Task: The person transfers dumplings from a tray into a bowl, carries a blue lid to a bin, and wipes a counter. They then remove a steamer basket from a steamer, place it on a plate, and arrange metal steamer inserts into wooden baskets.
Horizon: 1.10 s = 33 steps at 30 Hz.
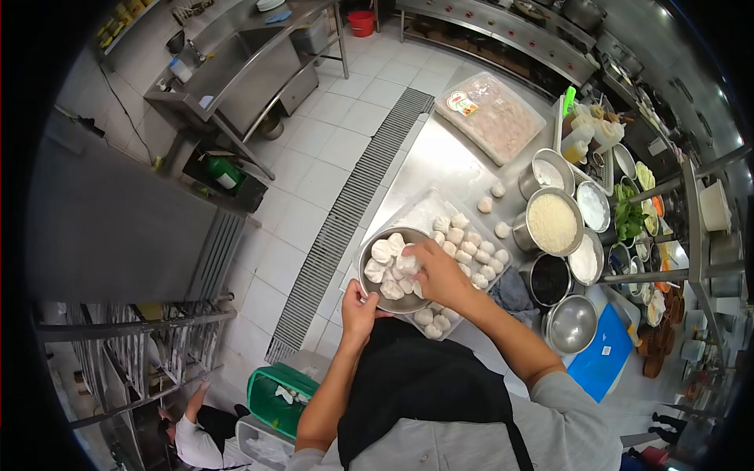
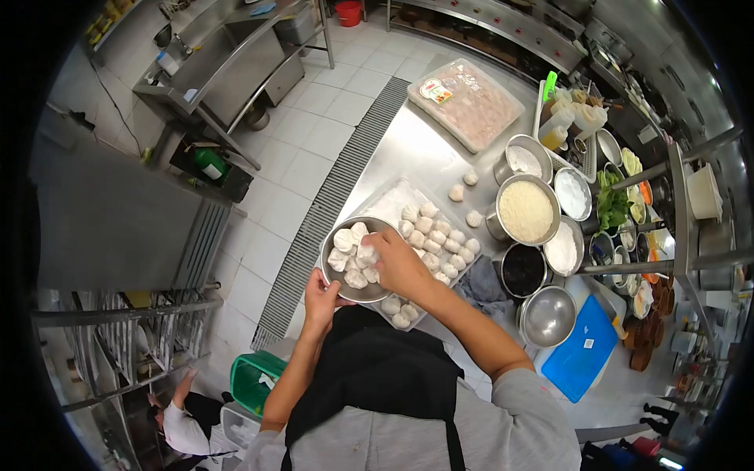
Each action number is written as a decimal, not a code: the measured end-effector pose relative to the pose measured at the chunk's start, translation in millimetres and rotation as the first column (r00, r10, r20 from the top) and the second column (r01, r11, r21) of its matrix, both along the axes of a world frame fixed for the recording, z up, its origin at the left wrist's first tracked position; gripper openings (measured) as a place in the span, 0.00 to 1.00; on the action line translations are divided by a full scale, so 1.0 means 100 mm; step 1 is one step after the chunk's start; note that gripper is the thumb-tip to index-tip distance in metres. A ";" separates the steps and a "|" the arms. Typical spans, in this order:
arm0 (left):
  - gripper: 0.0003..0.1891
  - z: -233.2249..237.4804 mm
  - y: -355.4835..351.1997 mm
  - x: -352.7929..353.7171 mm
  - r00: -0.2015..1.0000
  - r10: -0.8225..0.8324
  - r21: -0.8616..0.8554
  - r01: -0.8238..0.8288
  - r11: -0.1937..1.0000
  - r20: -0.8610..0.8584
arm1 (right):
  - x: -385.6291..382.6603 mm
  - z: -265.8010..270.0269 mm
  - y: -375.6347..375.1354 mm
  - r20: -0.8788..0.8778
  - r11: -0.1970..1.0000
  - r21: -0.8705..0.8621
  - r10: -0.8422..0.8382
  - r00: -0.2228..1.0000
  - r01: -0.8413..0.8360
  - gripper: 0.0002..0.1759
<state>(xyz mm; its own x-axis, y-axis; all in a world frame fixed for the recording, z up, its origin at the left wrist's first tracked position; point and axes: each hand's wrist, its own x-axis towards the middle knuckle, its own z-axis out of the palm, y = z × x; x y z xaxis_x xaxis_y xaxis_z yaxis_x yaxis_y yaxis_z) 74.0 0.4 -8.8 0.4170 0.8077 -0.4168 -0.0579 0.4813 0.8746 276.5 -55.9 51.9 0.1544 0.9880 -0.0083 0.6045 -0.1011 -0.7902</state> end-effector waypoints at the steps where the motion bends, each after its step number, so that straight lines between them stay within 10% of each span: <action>1: 0.09 -0.01 0.00 0.00 1.000 -0.015 -0.015 0.015 1.000 0.005 | -0.04 0.00 -0.05 -0.001 1.000 0.000 -0.009 1.000 0.009 0.26; 11: 0.06 0.01 0.03 -0.02 0.999 0.031 -0.101 -0.032 0.994 -0.013 | 0.01 -0.04 -0.20 0.245 0.941 0.327 -0.176 0.953 0.090 0.22; 16: 0.07 0.13 0.19 -0.08 0.998 0.053 -0.021 -0.053 0.998 -0.017 | 0.55 -0.36 -0.20 0.404 0.927 -0.045 -0.324 0.855 0.373 0.33; 18: 0.07 0.16 0.31 -0.03 0.999 0.039 -0.009 -0.039 0.999 0.002 | 0.50 -0.51 -0.17 0.695 0.902 -0.197 -0.148 0.704 0.384 0.35; 33: 0.09 0.26 1.43 0.88 0.999 -0.042 0.131 0.046 0.990 -0.031 | 0.35 -0.97 -0.04 0.446 0.945 -0.141 -0.206 0.871 0.296 0.26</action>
